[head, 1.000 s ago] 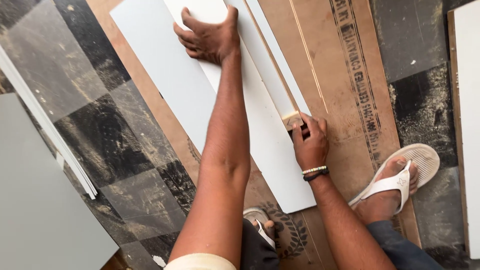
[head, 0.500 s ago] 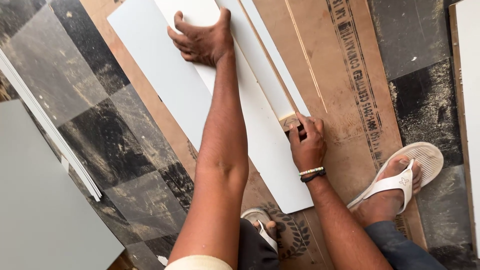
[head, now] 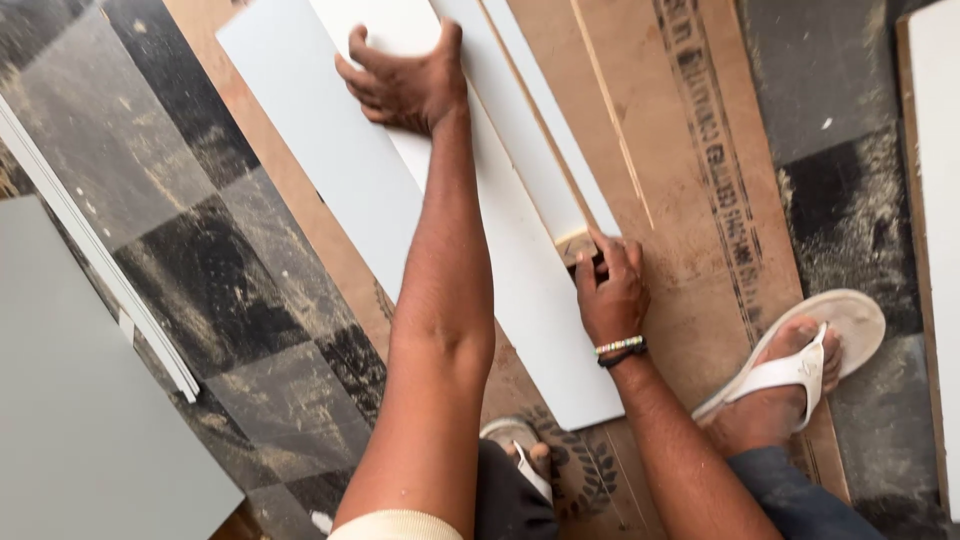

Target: The person is measuring, marking, and cutting white wooden/laminate panels using a circular saw and a small wooden block as a guide.

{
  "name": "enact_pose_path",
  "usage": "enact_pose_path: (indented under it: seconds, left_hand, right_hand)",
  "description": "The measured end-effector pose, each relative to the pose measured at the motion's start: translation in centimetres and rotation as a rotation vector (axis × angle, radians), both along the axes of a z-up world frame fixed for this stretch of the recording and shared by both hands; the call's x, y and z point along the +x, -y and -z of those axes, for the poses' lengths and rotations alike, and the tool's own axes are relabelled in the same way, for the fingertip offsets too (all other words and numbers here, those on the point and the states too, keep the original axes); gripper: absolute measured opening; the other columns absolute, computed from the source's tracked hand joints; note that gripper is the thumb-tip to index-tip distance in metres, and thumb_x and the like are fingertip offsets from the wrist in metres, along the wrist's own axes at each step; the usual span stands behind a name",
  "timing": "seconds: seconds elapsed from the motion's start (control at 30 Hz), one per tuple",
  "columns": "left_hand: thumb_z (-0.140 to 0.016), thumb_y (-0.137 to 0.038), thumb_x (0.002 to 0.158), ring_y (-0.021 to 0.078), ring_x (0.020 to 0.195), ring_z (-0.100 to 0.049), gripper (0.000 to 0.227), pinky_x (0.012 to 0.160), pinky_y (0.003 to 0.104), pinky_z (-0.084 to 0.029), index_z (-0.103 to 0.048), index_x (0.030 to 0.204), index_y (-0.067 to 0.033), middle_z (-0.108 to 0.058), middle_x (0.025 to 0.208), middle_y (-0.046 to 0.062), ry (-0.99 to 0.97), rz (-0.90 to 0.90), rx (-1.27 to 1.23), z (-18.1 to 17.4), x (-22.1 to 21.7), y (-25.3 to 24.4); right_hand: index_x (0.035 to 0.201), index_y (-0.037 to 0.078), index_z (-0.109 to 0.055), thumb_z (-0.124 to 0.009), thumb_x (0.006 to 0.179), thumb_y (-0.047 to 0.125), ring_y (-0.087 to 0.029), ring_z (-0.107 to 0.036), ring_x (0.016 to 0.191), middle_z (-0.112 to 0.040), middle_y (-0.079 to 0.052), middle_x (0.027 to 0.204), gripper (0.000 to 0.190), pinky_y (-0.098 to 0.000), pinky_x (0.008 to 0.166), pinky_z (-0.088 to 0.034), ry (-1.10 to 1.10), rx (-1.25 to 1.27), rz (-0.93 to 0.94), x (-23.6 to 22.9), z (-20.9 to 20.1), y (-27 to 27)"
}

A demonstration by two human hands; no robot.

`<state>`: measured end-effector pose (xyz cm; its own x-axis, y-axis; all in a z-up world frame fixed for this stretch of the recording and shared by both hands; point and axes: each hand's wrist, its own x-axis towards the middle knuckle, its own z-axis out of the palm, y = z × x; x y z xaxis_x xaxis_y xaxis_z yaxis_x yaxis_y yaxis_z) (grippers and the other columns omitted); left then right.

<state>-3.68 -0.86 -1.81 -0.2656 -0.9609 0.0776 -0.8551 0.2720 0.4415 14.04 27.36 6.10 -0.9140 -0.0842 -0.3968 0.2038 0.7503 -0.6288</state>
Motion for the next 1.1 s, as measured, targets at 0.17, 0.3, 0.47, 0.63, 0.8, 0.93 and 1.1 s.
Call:
enact_pose_path:
  seconds: [0.17, 0.3, 0.47, 0.63, 0.8, 0.93, 1.1]
  left_hand:
    - [-0.089, -0.062, 0.051, 0.0362, 0.147, -0.033, 0.119, 0.117, 0.057, -0.029, -0.033, 0.146, -0.0179, -0.035, 0.151, 0.018, 0.061, 0.013, -0.006, 0.9, 0.0, 0.3]
    - [-0.090, -0.071, 0.046, 0.0385, 0.146, -0.031, 0.134, 0.117, 0.061, -0.029, -0.027, 0.149, -0.0121, -0.031, 0.154, 0.021, 0.081, 0.033, 0.065, -1.5, 2.0, 0.8]
    - [-0.097, -0.047, 0.065, 0.0316, 0.118, -0.063, 0.095, 0.104, 0.046, -0.053, -0.052, 0.129, 0.0064, -0.061, 0.126, 0.022, 0.168, 0.455, 0.523, -5.6, 17.0, -1.0]
    - [-0.091, -0.029, 0.072, 0.0183, 0.093, -0.070, 0.066, 0.081, 0.034, -0.063, -0.058, 0.121, 0.0006, -0.071, 0.107, 0.011, 0.113, 0.331, 0.765, -9.7, 20.8, -5.6]
    - [-0.090, -0.023, 0.076, 0.0156, 0.088, -0.071, 0.061, 0.077, 0.033, -0.063, -0.057, 0.121, 0.0016, -0.072, 0.103, 0.011, 0.067, 0.348, 0.730, -9.8, 20.6, -5.5]
    - [-0.088, -0.021, 0.079, 0.0150, 0.088, -0.072, 0.051, 0.076, 0.033, -0.063, -0.062, 0.116, 0.0014, -0.073, 0.102, 0.012, 0.084, 0.334, 0.771, -9.3, 20.6, -4.6]
    - [-0.086, -0.019, 0.079, 0.0155, 0.087, -0.074, 0.040, 0.077, 0.033, -0.064, -0.068, 0.108, 0.0010, -0.076, 0.097, 0.011, 0.085, 0.298, 0.793, -8.7, 20.8, -4.0]
  right_hand:
    - [0.134, 0.011, -0.066, -0.070, 0.097, 0.020, -0.019, -0.066, 0.079, -0.063, -0.006, 0.115, 0.038, -0.0376, 0.070, -0.055, -0.015, -0.011, -0.012, -0.2, -0.1, -0.1]
    - [0.130, 0.012, -0.068, -0.072, 0.094, 0.020, -0.018, -0.066, 0.078, -0.065, -0.006, 0.112, 0.037, -0.0367, 0.071, -0.055, -0.033, -0.041, 0.036, -0.4, 0.2, 0.0]
    - [0.126, 0.014, -0.070, -0.078, 0.090, 0.022, -0.018, -0.065, 0.076, -0.068, -0.005, 0.100, 0.038, -0.0377, 0.070, -0.054, -0.005, -0.023, 0.016, -0.8, -0.5, -0.4]
    - [0.123, 0.013, -0.072, -0.079, 0.090, 0.021, -0.018, -0.066, 0.075, -0.067, -0.005, 0.103, 0.034, -0.0371, 0.073, -0.055, 0.044, -0.025, 0.032, -1.0, -0.9, -0.6]
    - [0.121, 0.012, -0.072, -0.079, 0.089, 0.019, -0.018, -0.067, 0.075, -0.066, -0.006, 0.108, 0.033, -0.0361, 0.072, -0.054, 0.026, -0.071, 0.036, -1.3, -0.7, -0.5]
    - [0.118, 0.011, -0.073, -0.080, 0.088, 0.019, -0.014, -0.067, 0.074, -0.065, -0.005, 0.107, 0.032, -0.0324, 0.068, -0.056, 0.103, -0.077, 0.085, -1.9, -1.0, -0.3]
    - [0.115, 0.010, -0.074, -0.081, 0.087, 0.018, -0.013, -0.069, 0.077, -0.067, -0.004, 0.109, 0.030, -0.0305, 0.068, -0.057, 0.165, -0.091, 0.099, -2.4, -0.6, -0.6]
